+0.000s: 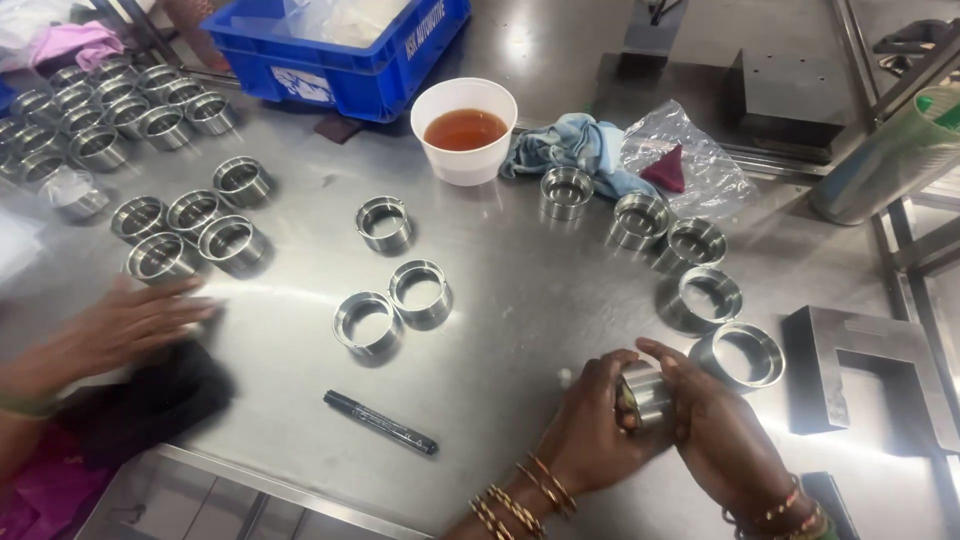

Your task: Inspecting metal rings by marking specific points, checking dimensions with a gauge, and cleaning surfaces with a sponge.

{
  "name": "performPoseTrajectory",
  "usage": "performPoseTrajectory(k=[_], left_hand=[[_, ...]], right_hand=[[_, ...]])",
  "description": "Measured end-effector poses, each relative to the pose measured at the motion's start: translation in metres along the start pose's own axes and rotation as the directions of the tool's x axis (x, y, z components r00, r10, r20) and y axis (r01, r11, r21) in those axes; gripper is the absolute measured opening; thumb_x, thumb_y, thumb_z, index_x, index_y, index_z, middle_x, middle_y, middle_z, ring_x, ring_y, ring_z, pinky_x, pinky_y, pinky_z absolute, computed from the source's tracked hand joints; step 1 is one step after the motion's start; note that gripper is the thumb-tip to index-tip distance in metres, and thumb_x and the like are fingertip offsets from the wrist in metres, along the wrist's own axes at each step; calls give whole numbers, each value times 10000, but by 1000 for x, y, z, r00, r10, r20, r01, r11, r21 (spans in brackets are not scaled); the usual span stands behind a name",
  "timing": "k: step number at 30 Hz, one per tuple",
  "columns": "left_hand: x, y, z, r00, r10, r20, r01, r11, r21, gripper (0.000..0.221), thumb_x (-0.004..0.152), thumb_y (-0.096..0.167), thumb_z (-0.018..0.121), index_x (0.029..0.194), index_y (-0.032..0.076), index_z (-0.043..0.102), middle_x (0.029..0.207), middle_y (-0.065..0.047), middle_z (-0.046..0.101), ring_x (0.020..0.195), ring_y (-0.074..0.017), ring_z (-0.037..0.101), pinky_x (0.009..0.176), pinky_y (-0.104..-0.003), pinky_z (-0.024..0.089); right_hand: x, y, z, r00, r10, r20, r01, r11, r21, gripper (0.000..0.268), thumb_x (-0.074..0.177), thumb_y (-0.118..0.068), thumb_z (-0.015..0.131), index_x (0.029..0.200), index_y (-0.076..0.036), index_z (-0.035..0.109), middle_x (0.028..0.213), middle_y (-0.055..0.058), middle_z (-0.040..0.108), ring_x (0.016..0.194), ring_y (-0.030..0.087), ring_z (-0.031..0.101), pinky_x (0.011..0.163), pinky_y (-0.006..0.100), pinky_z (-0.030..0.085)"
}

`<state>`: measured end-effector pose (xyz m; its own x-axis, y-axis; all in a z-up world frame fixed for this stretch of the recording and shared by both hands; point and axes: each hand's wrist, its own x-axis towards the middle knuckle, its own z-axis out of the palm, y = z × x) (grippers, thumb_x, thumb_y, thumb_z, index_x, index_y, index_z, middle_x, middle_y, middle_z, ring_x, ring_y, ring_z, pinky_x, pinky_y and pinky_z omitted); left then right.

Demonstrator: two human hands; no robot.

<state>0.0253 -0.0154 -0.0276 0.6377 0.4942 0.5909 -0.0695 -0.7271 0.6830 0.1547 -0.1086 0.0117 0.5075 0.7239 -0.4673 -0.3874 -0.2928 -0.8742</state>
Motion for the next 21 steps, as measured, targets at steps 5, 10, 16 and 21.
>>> performPoseTrajectory(k=[5, 10, 16, 21], left_hand=[[27, -56, -22, 849, -444, 286, 449, 892, 52, 793, 722, 437, 844, 1356, 93, 515, 1267, -133, 621, 1152, -294, 627, 989, -405, 523], [71, -121, -101, 854, -438, 279, 179, 753, 633, 906, 686, 569, 775, 1411, 112, 481, 1357, -138, 548, 1293, -317, 484, 1143, -584, 257], [87, -196, -167, 793, -532, 296, 36, 526, 850, 986, 775, 736, 607, 1478, 77, 397, 1502, -141, 427, 1506, -363, 191, 1162, -689, 23], [86, -241, -220, 827, -543, 145, 114, 414, 903, 988, 760, 757, 556, 1474, 84, 439, 1566, -94, 431, 1521, -345, 251, 1223, -615, 6]], right_hand=[[15, 19, -57, 918, -363, -157, 252, 843, -476, 433, 1022, -191, 422, 1422, -108, 562, 1126, 116, 698, 1010, 189, 647, 898, 321, 502], [8, 5, -100, 807, -495, -321, 321, 826, -464, 415, 1032, -159, 453, 1405, -71, 612, 1101, 157, 684, 950, 227, 647, 840, 334, 511], [-1, -23, -65, 815, -298, -497, 67, 900, -430, 456, 1085, -272, 549, 1492, -103, 665, 1062, 232, 649, 886, 285, 519, 732, 378, 420], [6, -31, -39, 845, -378, -378, 117, 821, -559, 504, 937, -219, 516, 1417, -114, 624, 1129, 134, 716, 995, 243, 619, 880, 352, 455]])
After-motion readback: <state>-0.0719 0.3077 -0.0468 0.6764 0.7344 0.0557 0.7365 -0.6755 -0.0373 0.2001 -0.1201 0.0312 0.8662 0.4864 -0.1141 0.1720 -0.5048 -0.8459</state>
